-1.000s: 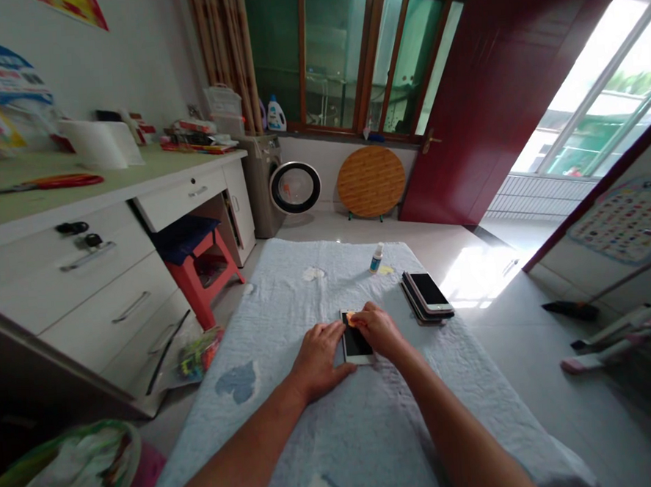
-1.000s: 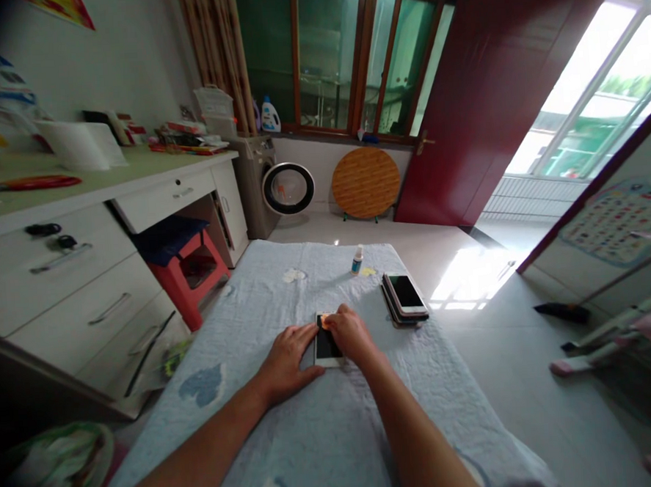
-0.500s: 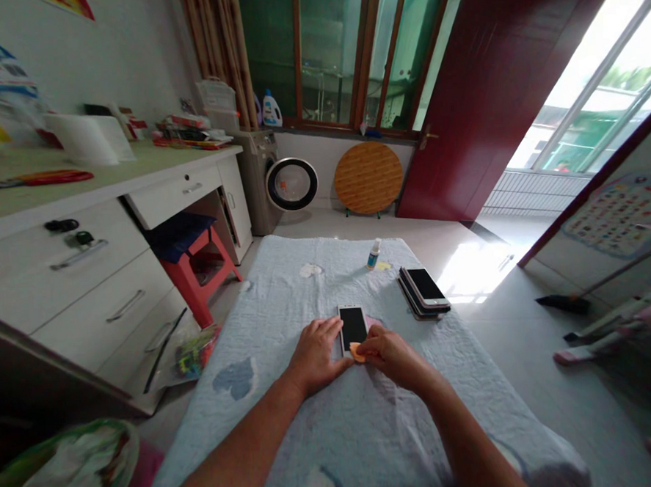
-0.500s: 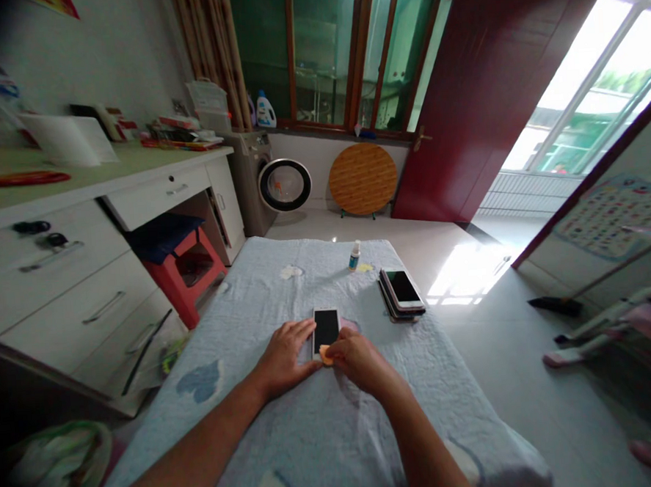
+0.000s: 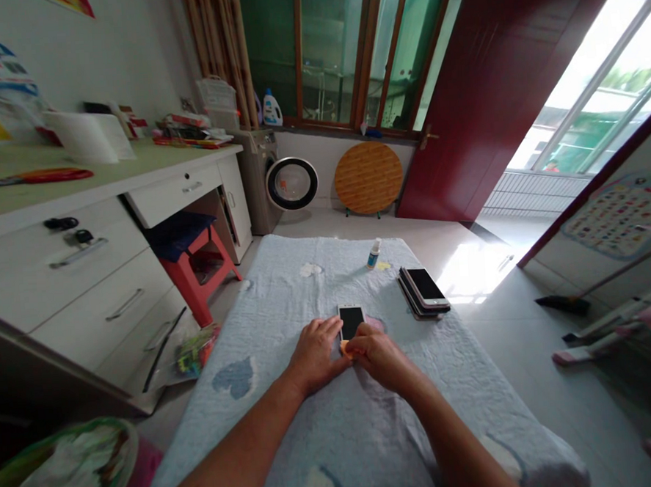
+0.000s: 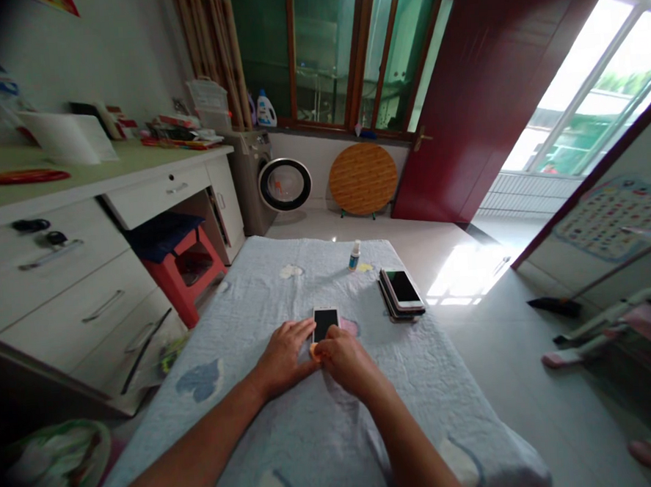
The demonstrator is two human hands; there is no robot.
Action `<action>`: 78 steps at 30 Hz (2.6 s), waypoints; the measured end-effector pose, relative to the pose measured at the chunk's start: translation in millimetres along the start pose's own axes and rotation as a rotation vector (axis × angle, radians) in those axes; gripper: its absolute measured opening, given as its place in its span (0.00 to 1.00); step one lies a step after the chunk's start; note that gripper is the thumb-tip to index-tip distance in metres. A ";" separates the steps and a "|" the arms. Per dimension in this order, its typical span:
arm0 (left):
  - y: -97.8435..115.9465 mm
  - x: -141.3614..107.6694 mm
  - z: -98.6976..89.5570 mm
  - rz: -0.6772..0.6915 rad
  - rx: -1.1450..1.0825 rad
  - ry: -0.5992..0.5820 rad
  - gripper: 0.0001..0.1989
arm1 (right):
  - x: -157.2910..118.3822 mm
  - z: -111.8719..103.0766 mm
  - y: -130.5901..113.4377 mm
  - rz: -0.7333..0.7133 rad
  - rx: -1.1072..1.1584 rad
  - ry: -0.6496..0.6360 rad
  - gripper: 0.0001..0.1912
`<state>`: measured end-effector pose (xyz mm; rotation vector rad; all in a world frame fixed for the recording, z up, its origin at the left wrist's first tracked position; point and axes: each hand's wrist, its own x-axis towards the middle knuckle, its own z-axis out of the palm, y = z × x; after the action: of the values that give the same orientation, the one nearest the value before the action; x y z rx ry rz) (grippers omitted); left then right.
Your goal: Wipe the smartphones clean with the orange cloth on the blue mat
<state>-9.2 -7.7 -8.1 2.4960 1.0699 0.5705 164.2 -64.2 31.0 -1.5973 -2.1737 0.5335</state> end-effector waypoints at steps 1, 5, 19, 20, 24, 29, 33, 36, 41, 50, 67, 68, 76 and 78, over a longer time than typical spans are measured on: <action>-0.1 0.0 0.2 -0.001 0.002 0.000 0.33 | 1.4 2.0 -1.1 -0.011 -0.008 0.000 0.12; 0.8 -0.3 -0.6 -0.002 0.010 -0.004 0.34 | 6.4 2.4 2.4 -0.018 -0.038 0.019 0.11; 1.6 -1.1 -3.1 -0.016 0.008 -0.036 0.36 | 52.3 -7.9 50.4 0.229 -0.225 0.113 0.14; 2.3 -1.0 -3.9 -0.016 0.004 -0.036 0.36 | 55.8 -7.5 50.8 0.241 -0.230 0.125 0.14; 5.0 -0.6 -7.5 -0.006 -0.007 -0.041 0.37 | 68.0 -0.8 48.0 0.250 -0.240 0.150 0.14; 6.4 -0.9 -10.5 0.017 -0.011 -0.027 0.35 | 77.6 13.5 37.2 0.146 -0.226 0.157 0.15; 7.6 -1.5 -11.4 0.013 -0.013 -0.013 0.36 | 81.4 17.7 30.5 0.058 -0.218 0.158 0.14; 9.6 -1.6 -11.8 -0.007 -0.005 -0.016 0.35 | 80.5 13.8 33.3 0.065 -0.218 0.148 0.14; 10.1 -1.5 -9.6 -0.036 0.009 -0.016 0.35 | 70.4 2.6 50.0 0.195 -0.216 0.165 0.15; 7.2 -1.4 -6.9 -0.030 0.015 -0.037 0.36 | 80.0 9.0 41.5 0.176 -0.232 0.150 0.14; 9.5 -0.6 -5.1 -0.033 0.026 -0.014 0.35 | 65.5 3.8 59.0 0.256 -0.245 0.224 0.15; 9.8 -0.8 -5.5 -0.034 0.027 -0.019 0.35 | 66.2 4.7 58.3 0.260 -0.245 0.236 0.15; 10.4 -1.2 -6.4 -0.034 0.001 -0.017 0.38 | 80.7 18.1 34.8 0.099 -0.203 0.216 0.15; 7.7 -1.3 -3.0 -0.033 -0.029 0.025 0.43 | 79.0 16.9 31.2 0.091 -0.196 0.190 0.15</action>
<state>-6.9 -13.1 -2.1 2.4479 1.1026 0.6047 159.0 18.9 7.2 -1.7767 -2.0710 0.1889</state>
